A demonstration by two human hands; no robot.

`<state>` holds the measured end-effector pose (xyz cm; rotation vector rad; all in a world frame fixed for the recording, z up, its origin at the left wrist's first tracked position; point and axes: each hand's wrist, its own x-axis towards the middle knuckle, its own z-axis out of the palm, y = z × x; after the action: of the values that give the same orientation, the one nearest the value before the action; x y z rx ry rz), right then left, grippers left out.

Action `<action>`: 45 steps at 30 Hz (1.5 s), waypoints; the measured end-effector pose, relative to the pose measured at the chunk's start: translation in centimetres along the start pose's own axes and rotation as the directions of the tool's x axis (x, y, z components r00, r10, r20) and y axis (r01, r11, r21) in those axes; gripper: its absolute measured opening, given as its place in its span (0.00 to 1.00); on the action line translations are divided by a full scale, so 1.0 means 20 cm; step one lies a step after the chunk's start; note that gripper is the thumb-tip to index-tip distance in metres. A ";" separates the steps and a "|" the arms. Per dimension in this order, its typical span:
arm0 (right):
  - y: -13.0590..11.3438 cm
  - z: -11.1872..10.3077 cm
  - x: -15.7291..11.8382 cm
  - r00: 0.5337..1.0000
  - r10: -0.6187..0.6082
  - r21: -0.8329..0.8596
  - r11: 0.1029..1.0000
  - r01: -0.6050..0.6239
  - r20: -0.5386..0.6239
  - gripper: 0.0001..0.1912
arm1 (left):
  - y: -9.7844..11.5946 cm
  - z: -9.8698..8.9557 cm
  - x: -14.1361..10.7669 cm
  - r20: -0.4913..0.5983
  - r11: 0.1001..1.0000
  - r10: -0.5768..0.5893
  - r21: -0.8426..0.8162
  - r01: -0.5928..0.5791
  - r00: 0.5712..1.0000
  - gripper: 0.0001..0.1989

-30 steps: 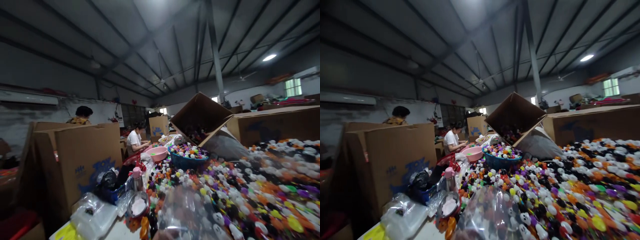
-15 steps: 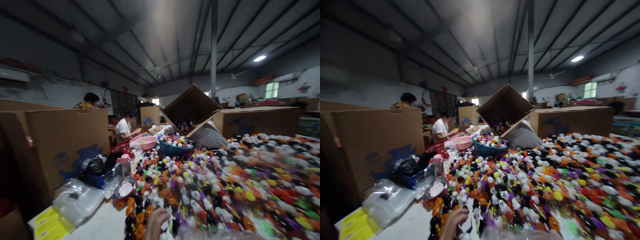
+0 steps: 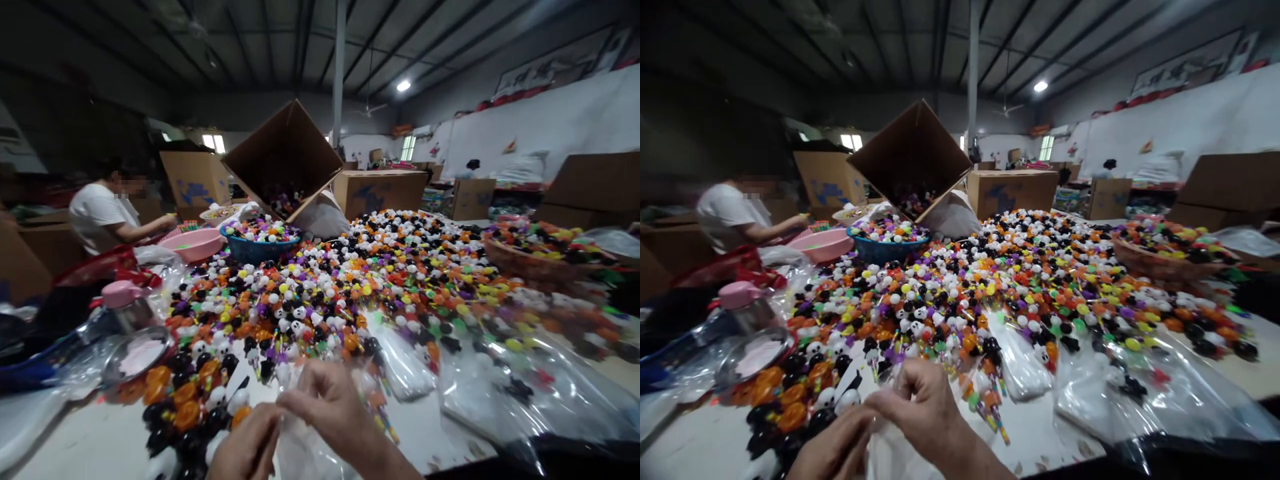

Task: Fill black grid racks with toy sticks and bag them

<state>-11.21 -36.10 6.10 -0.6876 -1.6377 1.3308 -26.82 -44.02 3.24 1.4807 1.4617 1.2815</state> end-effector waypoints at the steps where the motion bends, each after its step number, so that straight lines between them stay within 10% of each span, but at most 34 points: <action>1: -0.01 -0.01 0.00 1.000 0.027 0.072 0.997 -0.027 -0.003 0.27 | 0.02 -0.01 -0.01 -0.012 1.000 -0.005 0.026 0.005 1.000 0.11; 4: -0.03 -0.02 -0.02 0.997 0.059 0.239 0.969 -0.068 0.044 0.21 | 0.07 0.00 -0.04 -0.109 0.993 -0.115 -0.001 0.116 0.987 0.14; 10: 0.02 0.00 -0.06 0.987 0.085 -0.053 0.996 -0.078 0.139 0.17 | 0.11 0.02 0.01 -0.135 0.959 -0.165 -0.252 0.127 0.977 0.18; 20: 0.14 -0.08 0.01 0.942 0.243 0.272 0.914 -0.303 0.233 0.17 | 0.08 0.05 0.05 -0.167 0.894 -0.321 -0.377 0.240 0.932 0.17; 30: 0.17 -0.10 0.00 0.987 0.160 0.278 0.947 -0.160 0.026 0.15 | 0.04 0.06 0.08 -0.209 0.885 -0.314 -0.419 0.206 0.926 0.17; 37: 0.24 -0.39 0.09 0.928 -0.122 -0.140 0.987 0.076 -0.353 0.17 | 0.08 -0.03 0.07 -0.253 0.774 -0.338 -0.623 0.114 0.907 0.11; 45: 0.26 -0.45 0.09 0.989 0.146 0.041 0.988 -0.147 0.017 0.33 | 0.08 -0.06 0.08 -0.186 0.699 -0.362 -0.702 0.134 0.913 0.11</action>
<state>-4.60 -28.90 1.91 -0.7872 -1.5901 1.4735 -27.77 -42.82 5.35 0.5789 1.1216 1.6825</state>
